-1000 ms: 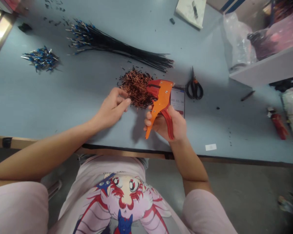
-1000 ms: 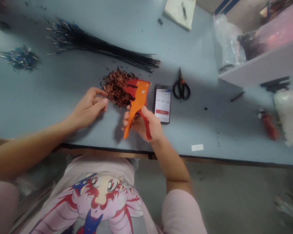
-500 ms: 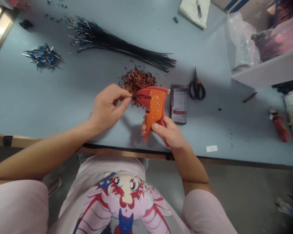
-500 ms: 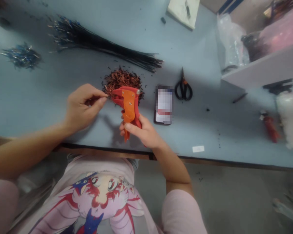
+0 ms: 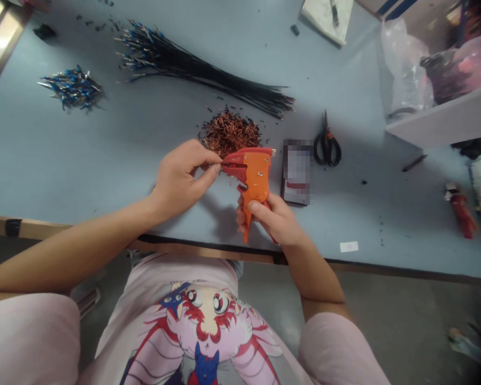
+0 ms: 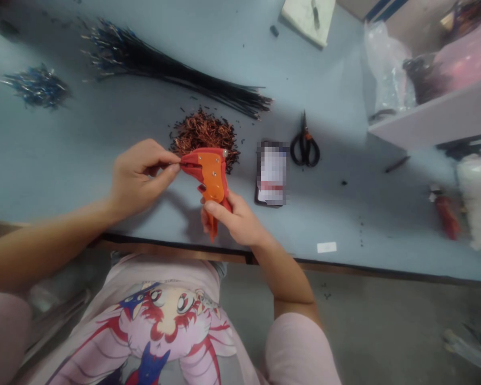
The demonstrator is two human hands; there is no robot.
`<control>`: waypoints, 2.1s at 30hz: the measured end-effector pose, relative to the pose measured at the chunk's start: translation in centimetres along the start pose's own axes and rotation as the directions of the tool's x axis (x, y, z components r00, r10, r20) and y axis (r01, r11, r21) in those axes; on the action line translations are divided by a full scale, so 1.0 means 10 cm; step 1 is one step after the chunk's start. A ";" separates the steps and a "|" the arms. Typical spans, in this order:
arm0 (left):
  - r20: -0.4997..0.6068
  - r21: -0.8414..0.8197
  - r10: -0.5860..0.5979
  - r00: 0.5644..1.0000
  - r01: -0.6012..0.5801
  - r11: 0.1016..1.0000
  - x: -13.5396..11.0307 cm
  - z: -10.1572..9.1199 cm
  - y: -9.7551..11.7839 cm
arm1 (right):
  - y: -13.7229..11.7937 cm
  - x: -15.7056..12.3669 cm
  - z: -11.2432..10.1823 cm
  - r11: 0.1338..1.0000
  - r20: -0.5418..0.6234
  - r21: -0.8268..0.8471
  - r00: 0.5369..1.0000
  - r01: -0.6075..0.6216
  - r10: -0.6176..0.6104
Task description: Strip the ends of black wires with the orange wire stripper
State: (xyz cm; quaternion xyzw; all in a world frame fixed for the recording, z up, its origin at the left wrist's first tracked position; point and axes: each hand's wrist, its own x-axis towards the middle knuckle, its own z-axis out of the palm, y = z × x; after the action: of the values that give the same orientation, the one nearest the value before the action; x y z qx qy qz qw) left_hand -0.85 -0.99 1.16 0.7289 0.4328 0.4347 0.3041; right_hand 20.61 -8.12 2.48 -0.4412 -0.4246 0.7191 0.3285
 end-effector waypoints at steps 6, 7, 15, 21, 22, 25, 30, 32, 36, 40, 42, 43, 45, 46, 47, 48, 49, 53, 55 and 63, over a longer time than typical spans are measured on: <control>0.008 0.029 -0.049 0.999 0.049 0.998 -0.03 -0.01 0.01 | 0.04 0.00 0.02 1.000 -0.022 -0.011 1.000 -0.015 0.014; 0.011 0.024 -0.042 0.999 0.042 0.999 -0.04 -0.01 0.01 | 0.04 0.00 0.03 1.000 -0.028 -0.011 0.999 -0.025 0.025; 0.025 0.021 -0.083 0.996 0.083 0.996 -0.02 0.00 0.06 | 0.03 0.04 0.04 0.998 -0.051 0.034 0.997 -0.060 0.062; 0.022 -0.022 -0.112 0.993 0.113 0.993 -0.01 0.03 0.02 | -0.02 0.01 -0.01 0.987 -0.014 0.150 0.998 -0.051 0.053; 0.006 -0.024 -0.102 0.995 0.102 0.994 -0.01 0.03 0.01 | -0.02 0.00 -0.01 0.986 -0.012 0.160 0.999 -0.048 0.051; -0.049 -0.025 -0.063 0.997 0.062 0.998 0.00 0.02 -0.01 | -0.02 -0.01 0.00 0.981 -0.001 0.191 0.999 -0.041 0.042; -0.078 -0.019 -0.043 0.996 0.042 0.999 -0.01 0.00 -0.01 | -0.03 -0.01 -0.02 0.957 0.005 0.283 0.998 -0.063 0.064; -0.071 -0.030 -0.056 0.996 0.054 0.998 -0.01 0.00 0.00 | -0.02 -0.01 -0.02 0.951 0.032 0.299 0.997 -0.081 0.075; -0.057 -0.069 -0.041 0.998 0.037 0.997 -0.01 0.02 0.00 | 0.00 -0.01 -0.02 0.951 0.096 0.289 0.992 -0.110 0.085; -0.033 -0.099 -0.006 0.999 0.002 0.995 -0.02 0.04 0.00 | 0.01 -0.01 -0.01 0.956 0.106 0.267 0.990 -0.121 0.096; -0.027 -0.088 -0.009 1.000 0.007 0.996 -0.02 0.04 -0.01 | 0.01 0.00 0.00 0.958 0.100 0.257 0.990 -0.126 0.103; -0.023 -0.077 -0.017 1.000 0.015 0.997 -0.03 0.04 -0.01 | 0.01 0.00 0.00 0.959 0.097 0.255 0.990 -0.128 0.106; -0.020 -0.056 -0.032 0.999 0.031 0.998 -0.03 0.04 -0.01 | 0.01 0.00 0.01 0.961 0.087 0.245 0.990 -0.129 0.110; -0.018 -0.049 -0.036 0.999 0.035 0.998 -0.03 0.04 0.00 | 0.01 0.00 0.01 0.963 0.080 0.238 0.990 -0.128 0.112; -0.015 -0.045 -0.037 0.999 0.036 0.998 -0.02 0.04 0.00 | 0.01 0.00 0.01 0.965 0.073 0.233 0.991 -0.125 0.111; -0.011 -0.042 -0.037 0.999 0.036 0.998 -0.02 0.04 0.00 | 0.01 -0.01 0.01 0.966 0.066 0.226 0.992 -0.122 0.109; -0.007 -0.040 -0.036 0.999 0.036 0.999 -0.02 0.04 0.00 | 0.01 -0.01 0.01 0.968 0.062 0.221 0.992 -0.121 0.110; -0.002 -0.030 -0.053 0.999 0.053 0.998 -0.01 0.03 0.02 | 0.03 -0.01 0.02 0.971 0.051 0.205 0.992 -0.122 0.114; -0.004 -0.027 -0.061 0.998 0.060 0.998 -0.01 0.03 0.03 | 0.03 0.00 0.03 0.975 0.035 0.193 0.994 -0.113 0.108; 0.024 -0.055 -0.073 0.997 0.074 0.996 -0.02 0.03 0.04 | 0.00 0.02 0.10 0.981 0.007 0.171 0.996 -0.089 0.089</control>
State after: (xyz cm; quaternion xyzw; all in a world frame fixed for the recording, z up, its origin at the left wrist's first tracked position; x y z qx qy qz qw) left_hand -0.49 -1.36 1.33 0.7086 0.4435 0.4270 0.3449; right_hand 19.61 -8.29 2.69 -0.4300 -0.3408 0.7669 0.3328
